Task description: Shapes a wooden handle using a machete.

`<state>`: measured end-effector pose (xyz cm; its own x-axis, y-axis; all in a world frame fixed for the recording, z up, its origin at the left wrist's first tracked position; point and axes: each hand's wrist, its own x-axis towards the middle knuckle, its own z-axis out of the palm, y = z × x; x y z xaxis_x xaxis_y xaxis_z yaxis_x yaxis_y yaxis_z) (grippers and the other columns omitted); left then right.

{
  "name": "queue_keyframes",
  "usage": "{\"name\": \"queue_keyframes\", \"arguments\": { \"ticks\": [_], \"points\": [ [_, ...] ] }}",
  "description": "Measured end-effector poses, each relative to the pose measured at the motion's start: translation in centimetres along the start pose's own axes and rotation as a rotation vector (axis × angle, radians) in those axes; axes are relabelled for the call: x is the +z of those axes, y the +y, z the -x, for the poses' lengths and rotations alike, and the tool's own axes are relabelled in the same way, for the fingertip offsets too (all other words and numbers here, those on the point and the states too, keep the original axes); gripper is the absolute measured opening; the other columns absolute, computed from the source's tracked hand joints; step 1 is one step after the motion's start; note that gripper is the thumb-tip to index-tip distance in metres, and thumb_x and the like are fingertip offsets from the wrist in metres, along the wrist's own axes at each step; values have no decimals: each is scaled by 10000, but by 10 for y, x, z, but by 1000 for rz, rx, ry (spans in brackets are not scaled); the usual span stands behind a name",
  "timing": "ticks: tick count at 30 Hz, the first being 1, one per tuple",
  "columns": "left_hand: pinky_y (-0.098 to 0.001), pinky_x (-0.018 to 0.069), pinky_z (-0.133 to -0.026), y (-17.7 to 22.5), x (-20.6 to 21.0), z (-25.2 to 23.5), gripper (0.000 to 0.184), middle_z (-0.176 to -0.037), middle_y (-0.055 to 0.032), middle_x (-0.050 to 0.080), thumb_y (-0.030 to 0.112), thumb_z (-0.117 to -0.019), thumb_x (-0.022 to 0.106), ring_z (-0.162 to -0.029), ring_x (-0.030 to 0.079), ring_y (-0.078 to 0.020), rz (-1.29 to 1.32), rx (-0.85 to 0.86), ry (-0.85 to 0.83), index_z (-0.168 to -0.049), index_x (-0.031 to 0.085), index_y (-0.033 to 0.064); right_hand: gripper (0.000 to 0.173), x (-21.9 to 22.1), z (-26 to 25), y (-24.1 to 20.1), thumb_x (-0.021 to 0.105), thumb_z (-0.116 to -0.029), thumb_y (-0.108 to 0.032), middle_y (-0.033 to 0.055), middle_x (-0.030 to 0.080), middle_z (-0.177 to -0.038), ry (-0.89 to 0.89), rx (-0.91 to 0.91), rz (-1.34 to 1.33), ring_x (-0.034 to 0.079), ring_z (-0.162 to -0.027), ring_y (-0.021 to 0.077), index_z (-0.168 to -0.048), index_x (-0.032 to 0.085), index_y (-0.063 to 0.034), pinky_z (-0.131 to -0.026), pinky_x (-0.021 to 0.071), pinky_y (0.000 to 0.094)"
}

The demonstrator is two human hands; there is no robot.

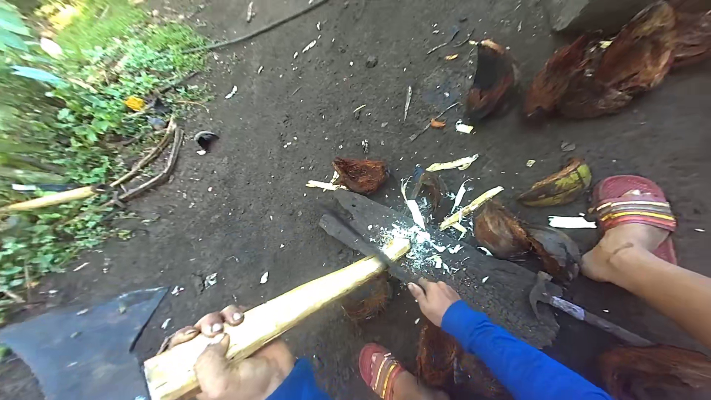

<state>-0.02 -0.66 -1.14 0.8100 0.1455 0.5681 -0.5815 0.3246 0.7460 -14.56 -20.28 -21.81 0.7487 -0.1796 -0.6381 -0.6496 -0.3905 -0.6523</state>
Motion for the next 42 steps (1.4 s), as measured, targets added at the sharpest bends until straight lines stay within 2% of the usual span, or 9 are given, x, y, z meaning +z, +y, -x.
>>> {"name": "queue_keyframes", "arguments": {
  "ticks": [5, 10, 14, 17, 21, 26, 33, 38, 42],
  "points": [
    [-249, 564, -669, 1, 6, -1, 273, -790, 16, 596, -72, -886, 303, -702, 633, -103, -65, 1, 43, -1002, 494, 84, 773, -4, 25, -26, 214, -1056, -666, 215, 726, -1132, -37, -14, 26, 688, -1142, 400, -1303, 638, -68, -963, 531, 606],
    [-245, 558, -679, 5, 17, 2, 264, -799, 16, 584, -69, -887, 296, -707, 623, -102, -90, -21, 65, -994, 481, 85, 703, -6, 65, -64, 333, -1038, -660, 192, 726, -987, 31, -412, 87, 732, -917, 399, -1127, 662, -45, -756, 571, 614],
    [-251, 565, -671, 4, 8, 1, 263, -781, 11, 598, -59, -880, 315, -697, 633, -111, -40, -7, 16, -988, 508, 84, 718, -10, 14, -19, 269, -1064, -642, 215, 728, -1156, -22, -41, 12, 692, -1130, 413, -1306, 667, -96, -959, 529, 638],
    [-254, 564, -674, 0, 2, 1, 249, -782, 14, 592, -47, -883, 328, -699, 630, -112, -43, 0, 18, -999, 503, 89, 771, -7, -2, -3, 208, -1055, -671, 201, 726, -1168, -6, 76, 23, 686, -1161, 381, -1298, 660, -96, -975, 531, 599],
    [-253, 564, -669, 2, 6, 4, 259, -796, 16, 590, -62, -890, 311, -705, 630, -107, -71, 12, 59, -1001, 493, 85, 775, -9, 15, -22, 213, -1054, -672, 202, 728, -1149, -24, 49, 27, 689, -1152, 382, -1293, 653, -80, -963, 536, 592],
    [-241, 564, -673, 6, 18, 4, 277, -803, 18, 595, -72, -908, 285, -708, 632, -99, -106, -6, 101, -997, 494, 87, 727, -7, 52, -58, 271, -1043, -661, 192, 731, -1011, -23, -307, 66, 725, -990, 397, -1180, 654, -58, -823, 563, 609],
    [-252, 567, -679, -1, 3, -3, 241, -798, 9, 616, -29, -898, 335, -714, 641, -111, -27, 7, -3, -1002, 518, 89, 771, -13, -25, 29, 221, -1077, -621, 236, 706, -1210, -9, 174, -75, 654, -1212, 398, -1226, 696, -32, -1027, 488, 625],
    [-244, 559, -668, 0, 22, -3, 268, -807, 12, 599, -62, -903, 302, -707, 629, -107, -108, 10, 74, -1010, 500, 83, 769, -9, -12, 14, 219, -1068, -640, 211, 724, -1177, 2, 154, -56, 676, -1179, 382, -1252, 691, -63, -1002, 512, 602],
    [-239, 558, -659, -1, 22, -8, 270, -805, 8, 585, -74, -924, 276, -693, 623, -102, -138, -26, 127, -1001, 483, 80, 726, -12, 23, -26, 254, -1061, -640, 210, 734, -1042, -55, -96, 10, 709, -1063, 406, -1228, 661, -62, -906, 546, 615]
  ]
}}
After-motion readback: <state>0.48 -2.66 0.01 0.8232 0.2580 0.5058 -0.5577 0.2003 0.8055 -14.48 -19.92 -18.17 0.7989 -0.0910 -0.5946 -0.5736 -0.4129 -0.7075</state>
